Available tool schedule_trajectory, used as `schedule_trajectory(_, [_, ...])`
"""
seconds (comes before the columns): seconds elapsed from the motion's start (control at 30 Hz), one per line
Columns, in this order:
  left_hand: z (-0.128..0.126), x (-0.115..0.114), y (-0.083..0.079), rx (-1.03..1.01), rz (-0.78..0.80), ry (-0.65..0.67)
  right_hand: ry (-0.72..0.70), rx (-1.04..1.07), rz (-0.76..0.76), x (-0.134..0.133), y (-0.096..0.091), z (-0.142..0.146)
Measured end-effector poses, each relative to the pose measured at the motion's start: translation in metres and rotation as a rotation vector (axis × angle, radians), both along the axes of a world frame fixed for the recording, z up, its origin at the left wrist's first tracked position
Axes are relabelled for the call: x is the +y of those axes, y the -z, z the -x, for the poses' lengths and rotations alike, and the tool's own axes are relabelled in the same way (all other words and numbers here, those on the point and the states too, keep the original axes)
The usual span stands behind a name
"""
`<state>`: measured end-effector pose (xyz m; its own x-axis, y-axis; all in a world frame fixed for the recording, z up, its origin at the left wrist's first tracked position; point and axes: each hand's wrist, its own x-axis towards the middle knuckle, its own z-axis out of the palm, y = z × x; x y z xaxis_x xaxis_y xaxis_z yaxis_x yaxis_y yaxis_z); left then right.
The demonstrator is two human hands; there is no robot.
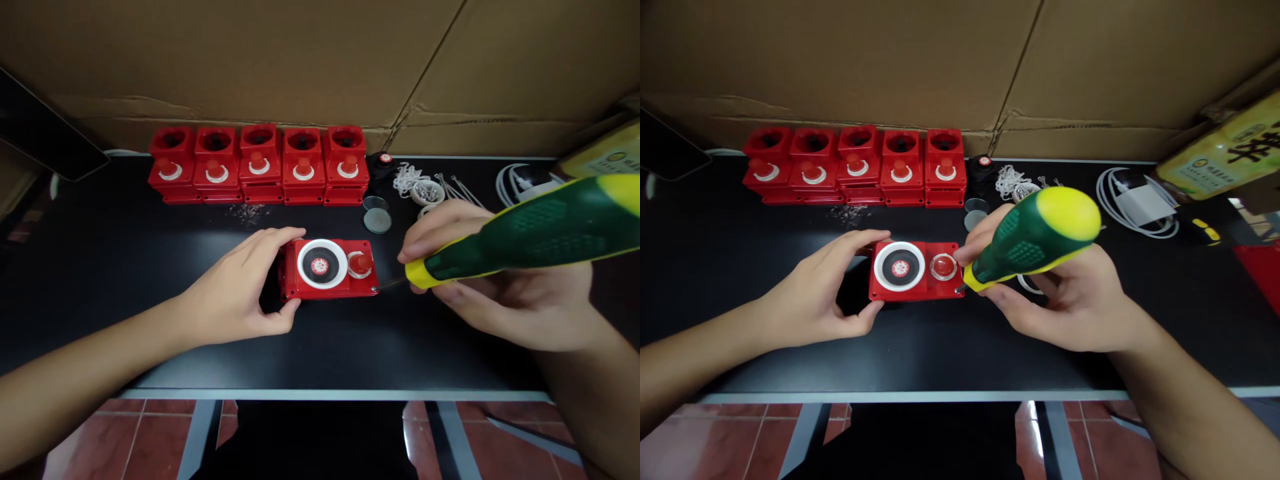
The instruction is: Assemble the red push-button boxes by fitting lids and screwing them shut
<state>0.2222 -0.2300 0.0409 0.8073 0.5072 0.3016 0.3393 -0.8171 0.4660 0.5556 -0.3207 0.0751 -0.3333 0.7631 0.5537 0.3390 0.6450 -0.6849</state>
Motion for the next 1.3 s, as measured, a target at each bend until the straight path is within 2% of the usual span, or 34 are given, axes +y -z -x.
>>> schedule_trajectory(0.23, [-0.002, 0.001, -0.004, 0.007, -0.012, 0.022, 0.093, -0.011, 0.083, -0.002, 0.003, -0.002])
schedule_trajectory(0.47, [-0.003, 0.002, -0.004, -0.005, 0.012, 0.038, 0.019, 0.035, 0.101, 0.0, -0.006, 0.001])
schedule_trajectory(0.6, [-0.003, 0.002, -0.006, -0.001, 0.039, 0.038, -0.013, 0.05, 0.05, 0.001, -0.009, 0.003])
schedule_trajectory(0.8, [-0.003, 0.003, -0.003, 0.004, 0.058, 0.046, 0.027, 0.026, 0.081, 0.001, -0.002, -0.003])
schedule_trajectory(0.9, [-0.001, 0.004, -0.001, 0.025, 0.064, 0.048, 0.054, 0.078, 0.049, 0.002, 0.002, -0.002])
schedule_trajectory(1.1, [0.002, 0.006, 0.001, 0.036, 0.067, 0.06, 0.091, 0.071, 0.128, 0.002, -0.001, 0.002])
schedule_trajectory(1.2, [0.002, 0.006, 0.002, 0.032, 0.062, 0.057, 0.076, 0.068, 0.099, -0.003, 0.003, -0.002])
schedule_trajectory(1.3, [0.001, 0.005, 0.002, 0.035, 0.045, 0.058, 0.162, 0.039, 0.054, -0.009, 0.013, -0.008])
